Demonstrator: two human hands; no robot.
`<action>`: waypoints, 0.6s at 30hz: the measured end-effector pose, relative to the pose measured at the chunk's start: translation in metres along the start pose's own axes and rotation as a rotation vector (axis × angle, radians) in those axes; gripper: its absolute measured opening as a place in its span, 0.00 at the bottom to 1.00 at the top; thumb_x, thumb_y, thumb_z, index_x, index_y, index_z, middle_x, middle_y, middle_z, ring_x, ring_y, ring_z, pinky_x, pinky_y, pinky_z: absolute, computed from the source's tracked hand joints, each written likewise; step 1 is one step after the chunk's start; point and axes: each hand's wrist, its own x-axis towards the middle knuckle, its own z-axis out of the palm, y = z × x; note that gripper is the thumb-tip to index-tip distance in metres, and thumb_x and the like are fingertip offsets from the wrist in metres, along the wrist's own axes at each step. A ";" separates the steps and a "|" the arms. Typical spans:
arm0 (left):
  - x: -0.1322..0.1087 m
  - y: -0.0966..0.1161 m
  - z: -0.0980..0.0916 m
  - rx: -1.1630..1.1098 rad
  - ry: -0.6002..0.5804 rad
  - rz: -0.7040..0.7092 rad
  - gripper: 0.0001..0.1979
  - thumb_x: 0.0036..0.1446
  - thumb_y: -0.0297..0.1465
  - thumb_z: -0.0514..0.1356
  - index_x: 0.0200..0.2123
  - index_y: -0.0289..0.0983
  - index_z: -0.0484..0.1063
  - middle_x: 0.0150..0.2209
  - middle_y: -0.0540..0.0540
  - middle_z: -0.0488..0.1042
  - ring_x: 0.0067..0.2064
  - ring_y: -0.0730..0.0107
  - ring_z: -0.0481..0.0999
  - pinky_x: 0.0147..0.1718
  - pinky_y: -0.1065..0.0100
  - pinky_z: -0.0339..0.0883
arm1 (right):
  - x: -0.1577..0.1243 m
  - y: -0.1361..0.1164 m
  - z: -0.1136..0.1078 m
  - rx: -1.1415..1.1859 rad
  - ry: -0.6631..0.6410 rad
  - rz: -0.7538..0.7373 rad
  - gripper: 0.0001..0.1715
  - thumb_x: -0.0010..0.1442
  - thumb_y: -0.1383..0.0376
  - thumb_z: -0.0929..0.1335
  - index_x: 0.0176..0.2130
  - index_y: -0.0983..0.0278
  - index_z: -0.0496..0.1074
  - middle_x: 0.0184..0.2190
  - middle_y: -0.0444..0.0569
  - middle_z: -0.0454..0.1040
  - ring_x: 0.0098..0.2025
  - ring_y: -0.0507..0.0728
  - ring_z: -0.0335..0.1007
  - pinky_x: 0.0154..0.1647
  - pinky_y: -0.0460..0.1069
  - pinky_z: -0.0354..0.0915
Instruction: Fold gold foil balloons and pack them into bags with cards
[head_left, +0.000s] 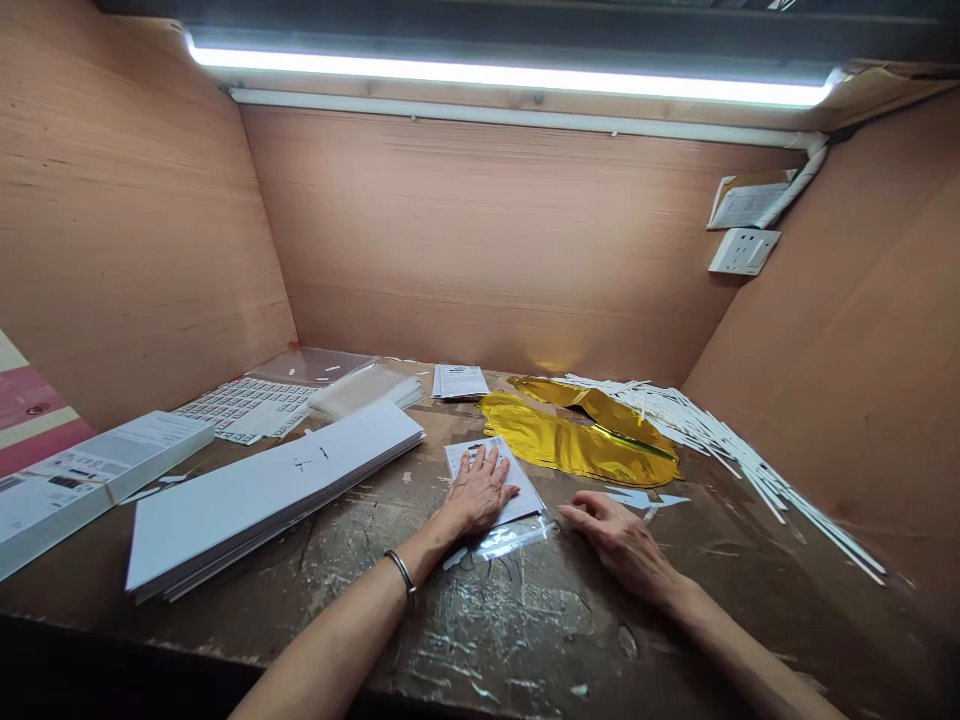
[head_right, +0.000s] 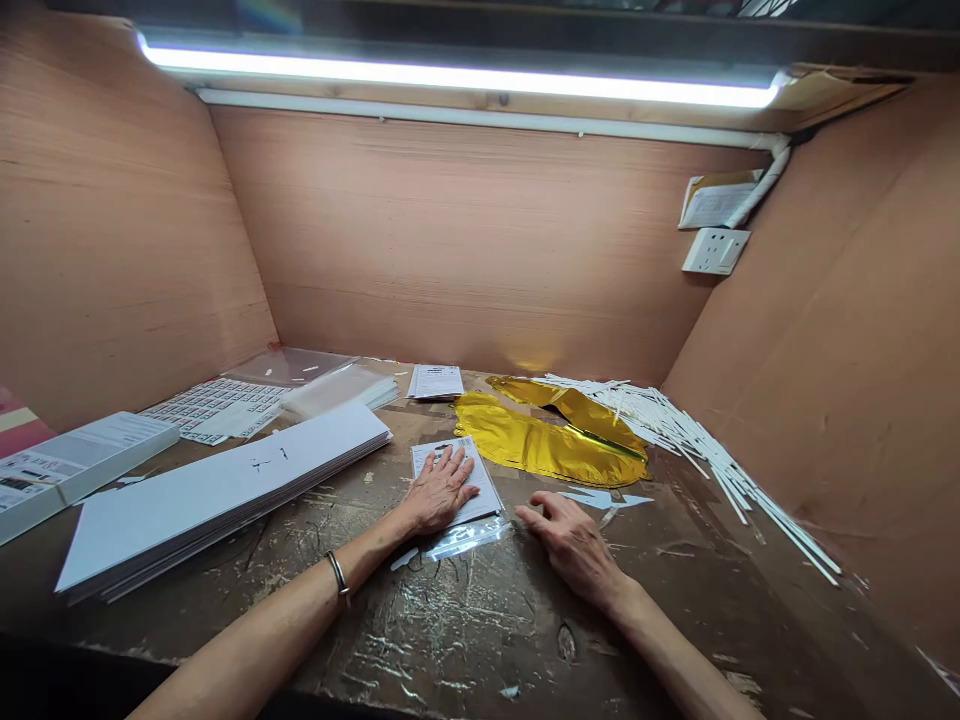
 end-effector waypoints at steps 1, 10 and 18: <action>0.000 0.000 0.000 0.001 0.001 0.002 0.29 0.59 0.45 0.37 0.57 0.34 0.51 0.60 0.37 0.46 0.61 0.51 0.39 0.55 0.48 0.33 | 0.009 -0.005 0.003 0.025 -0.013 -0.026 0.21 0.58 0.73 0.56 0.45 0.56 0.68 0.42 0.51 0.66 0.42 0.54 0.63 0.42 0.50 0.60; 0.002 -0.001 0.004 -0.073 0.015 -0.004 0.29 0.58 0.45 0.40 0.57 0.34 0.52 0.60 0.37 0.47 0.61 0.50 0.39 0.55 0.48 0.32 | 0.041 -0.015 0.026 0.278 0.079 0.180 0.11 0.55 0.65 0.62 0.25 0.64 0.70 0.35 0.49 0.67 0.38 0.52 0.64 0.40 0.45 0.59; 0.004 -0.007 -0.005 -0.194 -0.010 -0.045 0.23 0.60 0.39 0.41 0.54 0.35 0.56 0.60 0.41 0.50 0.61 0.55 0.43 0.56 0.50 0.36 | 0.061 -0.034 0.031 0.203 0.042 0.435 0.10 0.52 0.67 0.62 0.20 0.64 0.63 0.26 0.45 0.67 0.30 0.52 0.63 0.29 0.45 0.53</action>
